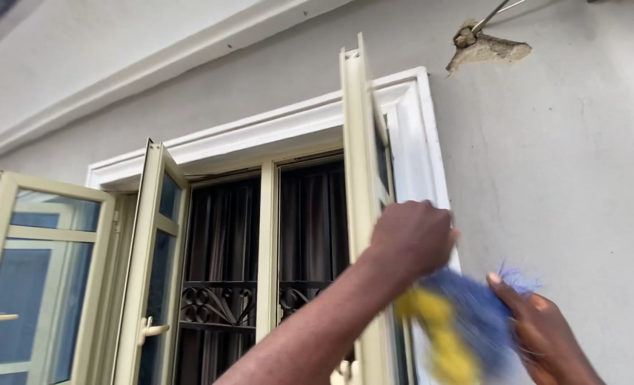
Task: Cleaning a window frame and glass using a long duster brush.
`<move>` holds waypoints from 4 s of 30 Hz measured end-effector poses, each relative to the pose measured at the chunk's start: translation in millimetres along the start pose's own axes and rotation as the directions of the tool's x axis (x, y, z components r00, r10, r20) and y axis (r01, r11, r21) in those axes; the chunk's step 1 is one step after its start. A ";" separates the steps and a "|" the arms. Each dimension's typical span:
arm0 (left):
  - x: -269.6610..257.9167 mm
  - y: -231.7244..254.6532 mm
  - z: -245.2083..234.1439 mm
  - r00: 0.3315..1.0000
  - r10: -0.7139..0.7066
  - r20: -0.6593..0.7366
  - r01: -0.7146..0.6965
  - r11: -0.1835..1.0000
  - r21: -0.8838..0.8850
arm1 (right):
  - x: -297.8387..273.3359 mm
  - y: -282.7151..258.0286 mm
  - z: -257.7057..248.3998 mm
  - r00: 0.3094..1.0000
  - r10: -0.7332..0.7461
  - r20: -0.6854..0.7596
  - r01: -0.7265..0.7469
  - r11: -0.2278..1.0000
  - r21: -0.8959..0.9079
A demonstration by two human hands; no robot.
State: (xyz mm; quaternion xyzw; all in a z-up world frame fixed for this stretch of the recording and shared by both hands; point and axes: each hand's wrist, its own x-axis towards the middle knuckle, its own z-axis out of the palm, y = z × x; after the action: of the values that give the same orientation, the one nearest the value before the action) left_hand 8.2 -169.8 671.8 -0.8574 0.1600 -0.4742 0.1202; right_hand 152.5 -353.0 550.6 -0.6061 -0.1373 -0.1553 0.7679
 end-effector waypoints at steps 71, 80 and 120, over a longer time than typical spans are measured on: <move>130.4 -195.0 -82.8 0.928 -0.236 -0.289 0.367 0.439 0.820 | 69.8 -265.1 229.0 0.404 -0.913 -0.057 0.914 0.405 -0.005; 151.8 -209.3 -74.9 0.894 -0.258 -0.367 0.421 0.765 0.487 | 172.4 -185.9 233.1 0.846 -0.494 -0.198 0.519 0.849 0.098; 66.9 -191.5 -12.5 0.889 -0.109 -0.445 0.200 0.966 0.164 | 100.4 -139.7 227.0 0.459 -0.886 0.062 0.839 0.456 0.298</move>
State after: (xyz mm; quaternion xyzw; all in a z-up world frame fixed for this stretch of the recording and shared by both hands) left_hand 61.7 -20.3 798.7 -0.7237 0.0637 -0.6744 0.1315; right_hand 182.6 -169.6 766.4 -0.3729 -0.5229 -0.4438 0.6250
